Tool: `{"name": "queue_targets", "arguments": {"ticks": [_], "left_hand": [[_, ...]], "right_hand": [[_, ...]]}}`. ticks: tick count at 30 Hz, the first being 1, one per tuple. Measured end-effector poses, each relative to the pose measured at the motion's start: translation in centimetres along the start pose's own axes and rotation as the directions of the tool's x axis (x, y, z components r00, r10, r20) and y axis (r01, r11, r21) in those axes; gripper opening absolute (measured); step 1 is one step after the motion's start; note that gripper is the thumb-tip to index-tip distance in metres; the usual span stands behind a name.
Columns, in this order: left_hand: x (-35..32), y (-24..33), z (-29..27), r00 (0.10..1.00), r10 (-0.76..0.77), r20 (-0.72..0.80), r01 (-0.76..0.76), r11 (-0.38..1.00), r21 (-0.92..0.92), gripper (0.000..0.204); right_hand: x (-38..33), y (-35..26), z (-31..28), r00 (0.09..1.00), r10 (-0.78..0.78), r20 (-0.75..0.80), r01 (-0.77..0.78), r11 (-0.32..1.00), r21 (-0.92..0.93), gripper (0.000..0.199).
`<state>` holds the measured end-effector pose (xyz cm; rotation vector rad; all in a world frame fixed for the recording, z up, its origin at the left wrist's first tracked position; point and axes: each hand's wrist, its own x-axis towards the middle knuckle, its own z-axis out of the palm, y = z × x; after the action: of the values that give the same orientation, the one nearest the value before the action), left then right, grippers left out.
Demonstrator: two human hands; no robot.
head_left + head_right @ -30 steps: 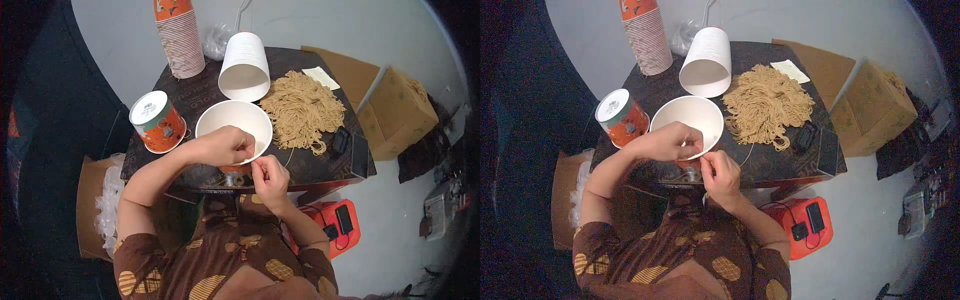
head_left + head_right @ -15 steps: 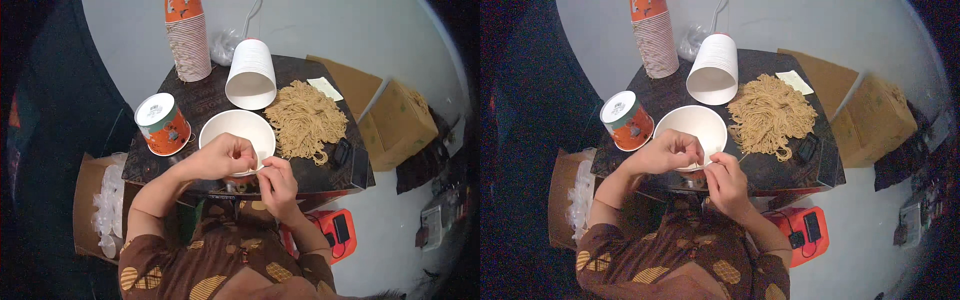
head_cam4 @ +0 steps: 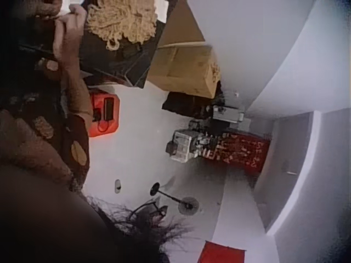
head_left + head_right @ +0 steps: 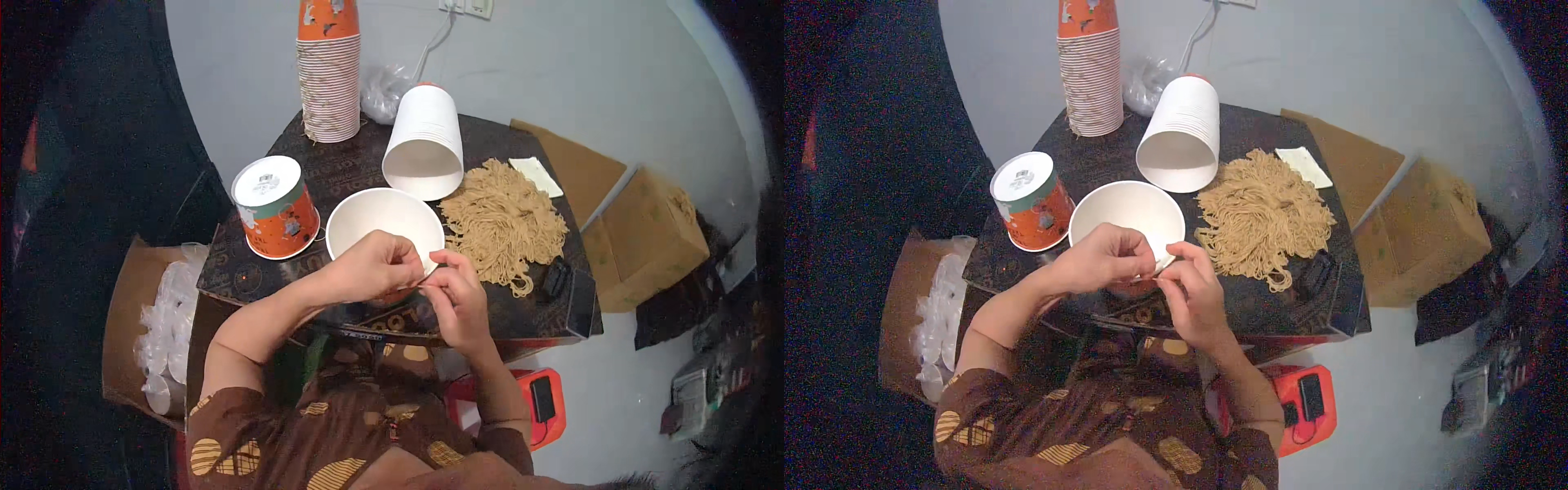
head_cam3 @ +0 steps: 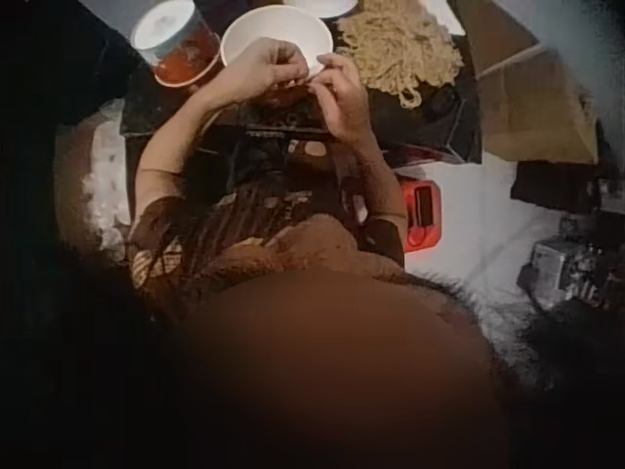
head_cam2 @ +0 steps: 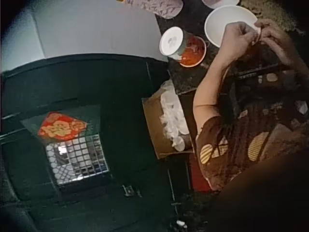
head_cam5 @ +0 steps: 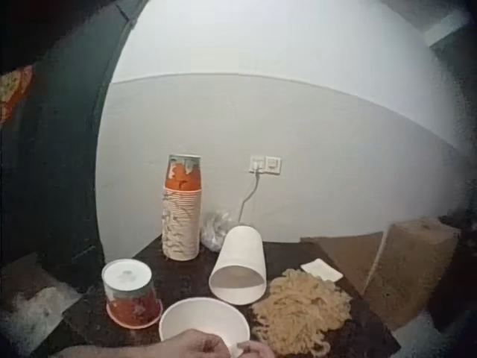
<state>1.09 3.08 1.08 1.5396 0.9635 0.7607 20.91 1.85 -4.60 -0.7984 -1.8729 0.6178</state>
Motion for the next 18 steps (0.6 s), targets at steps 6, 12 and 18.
{"name": "queue_targets", "arguments": {"ticks": [6, 12, 18], "left_hand": [[0.3, -0.1, 0.0, 0.992, 0.096, 0.076, -0.111, 0.971, 0.212, 0.009], [1.0, -1.0, 0.4, 0.988, 0.098, 0.123, -0.119, 0.978, 0.172, 0.011], [1.7, -1.0, 0.3, 0.989, 0.106, 0.101, -0.111, 0.993, 0.043, 0.017]], "right_hand": [[0.7, -1.0, -0.8, 0.987, -0.159, -0.03, 0.153, 0.977, -0.147, 0.007], [1.9, -0.7, -1.7, 0.928, -0.362, 0.09, 0.372, 0.884, -0.284, 0.011], [2.6, -1.1, -2.3, 0.989, -0.147, 0.012, 0.147, 0.983, -0.113, 0.007]]}}
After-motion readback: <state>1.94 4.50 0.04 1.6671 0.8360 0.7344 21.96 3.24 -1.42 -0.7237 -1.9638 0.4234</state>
